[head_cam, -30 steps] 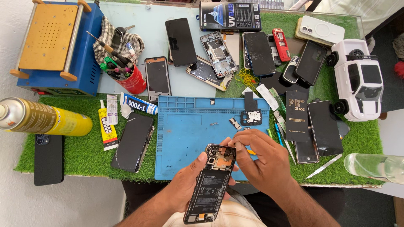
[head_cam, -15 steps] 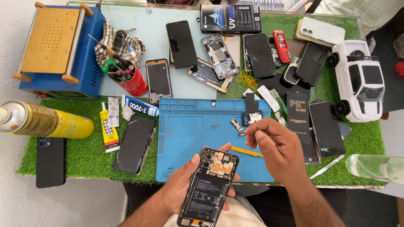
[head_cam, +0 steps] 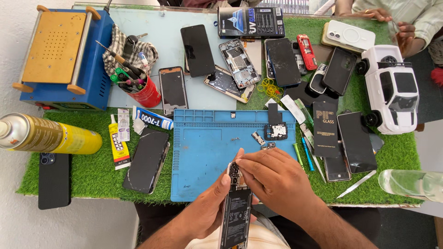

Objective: The person pries open the back cover of a smartphone using a yellow pry tool, then works on the internal components, lifting and adjusting parts inside the phone body. They handle the opened phone over a blue repair mat and set the cover aside on the workbench.

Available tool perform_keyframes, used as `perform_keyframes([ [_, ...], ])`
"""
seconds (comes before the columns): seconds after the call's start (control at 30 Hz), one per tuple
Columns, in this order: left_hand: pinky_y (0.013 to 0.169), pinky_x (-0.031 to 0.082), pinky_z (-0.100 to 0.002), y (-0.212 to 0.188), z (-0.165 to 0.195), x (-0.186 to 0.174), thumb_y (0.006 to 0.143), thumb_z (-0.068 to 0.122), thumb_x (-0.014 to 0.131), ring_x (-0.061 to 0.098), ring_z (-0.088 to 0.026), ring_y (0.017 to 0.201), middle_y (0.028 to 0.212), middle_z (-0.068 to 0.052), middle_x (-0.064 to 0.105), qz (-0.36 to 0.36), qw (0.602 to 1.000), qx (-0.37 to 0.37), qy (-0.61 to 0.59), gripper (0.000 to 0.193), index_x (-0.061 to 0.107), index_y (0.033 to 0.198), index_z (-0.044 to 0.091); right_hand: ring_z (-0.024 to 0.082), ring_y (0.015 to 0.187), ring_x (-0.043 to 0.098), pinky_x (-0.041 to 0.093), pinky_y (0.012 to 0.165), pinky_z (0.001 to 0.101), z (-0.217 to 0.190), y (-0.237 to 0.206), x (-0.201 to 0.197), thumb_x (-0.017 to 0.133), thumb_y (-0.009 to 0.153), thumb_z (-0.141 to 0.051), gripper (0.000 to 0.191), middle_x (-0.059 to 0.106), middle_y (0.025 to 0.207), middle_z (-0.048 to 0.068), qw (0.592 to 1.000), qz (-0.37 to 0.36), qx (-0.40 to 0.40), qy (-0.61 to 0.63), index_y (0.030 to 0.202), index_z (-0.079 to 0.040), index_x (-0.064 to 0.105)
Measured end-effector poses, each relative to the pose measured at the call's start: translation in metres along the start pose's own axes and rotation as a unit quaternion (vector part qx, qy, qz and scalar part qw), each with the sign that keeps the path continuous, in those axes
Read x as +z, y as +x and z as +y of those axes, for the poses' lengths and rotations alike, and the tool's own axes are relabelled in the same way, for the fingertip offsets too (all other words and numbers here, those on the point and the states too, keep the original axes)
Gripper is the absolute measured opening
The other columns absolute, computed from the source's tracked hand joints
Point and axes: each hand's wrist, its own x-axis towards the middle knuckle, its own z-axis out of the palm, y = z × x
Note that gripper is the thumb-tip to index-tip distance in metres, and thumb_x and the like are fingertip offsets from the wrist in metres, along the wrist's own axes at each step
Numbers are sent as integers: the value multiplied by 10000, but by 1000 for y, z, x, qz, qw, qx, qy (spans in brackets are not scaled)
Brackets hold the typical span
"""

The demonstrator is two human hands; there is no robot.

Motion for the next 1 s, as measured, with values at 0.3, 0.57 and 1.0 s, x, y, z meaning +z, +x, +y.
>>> perform_keyframes([
  [0.3, 932, 614, -427, -2, -2, 4, 919, 714, 378, 592, -167, 1107, 1269, -84, 505, -3, 997, 17, 76, 962, -22, 1684, 291, 239, 883, 715, 558, 789, 385, 3, -1, 1, 799, 825, -98, 210, 717, 977, 70, 999, -18, -33, -39, 1000, -31, 704],
  [0.57, 906, 630, -385, 0, 2, 3, 881, 766, 353, 573, -165, 1057, 1277, -76, 495, 25, 978, 6, 209, 993, -11, 1676, 296, 257, 898, 698, 558, 795, 402, 6, 0, 0, 787, 819, -85, 192, 695, 943, 80, 997, -43, -48, -42, 944, -24, 656],
  [1.0, 797, 647, -340, 3, 0, -1, 1019, 576, 401, 652, -157, 1030, 1219, -85, 576, 59, 995, -67, 50, 773, 308, 1640, 126, 230, 779, 714, 575, 639, 334, 11, -13, 5, 772, 802, -39, 180, 710, 917, 65, 999, -27, 30, -8, 937, -45, 654],
])
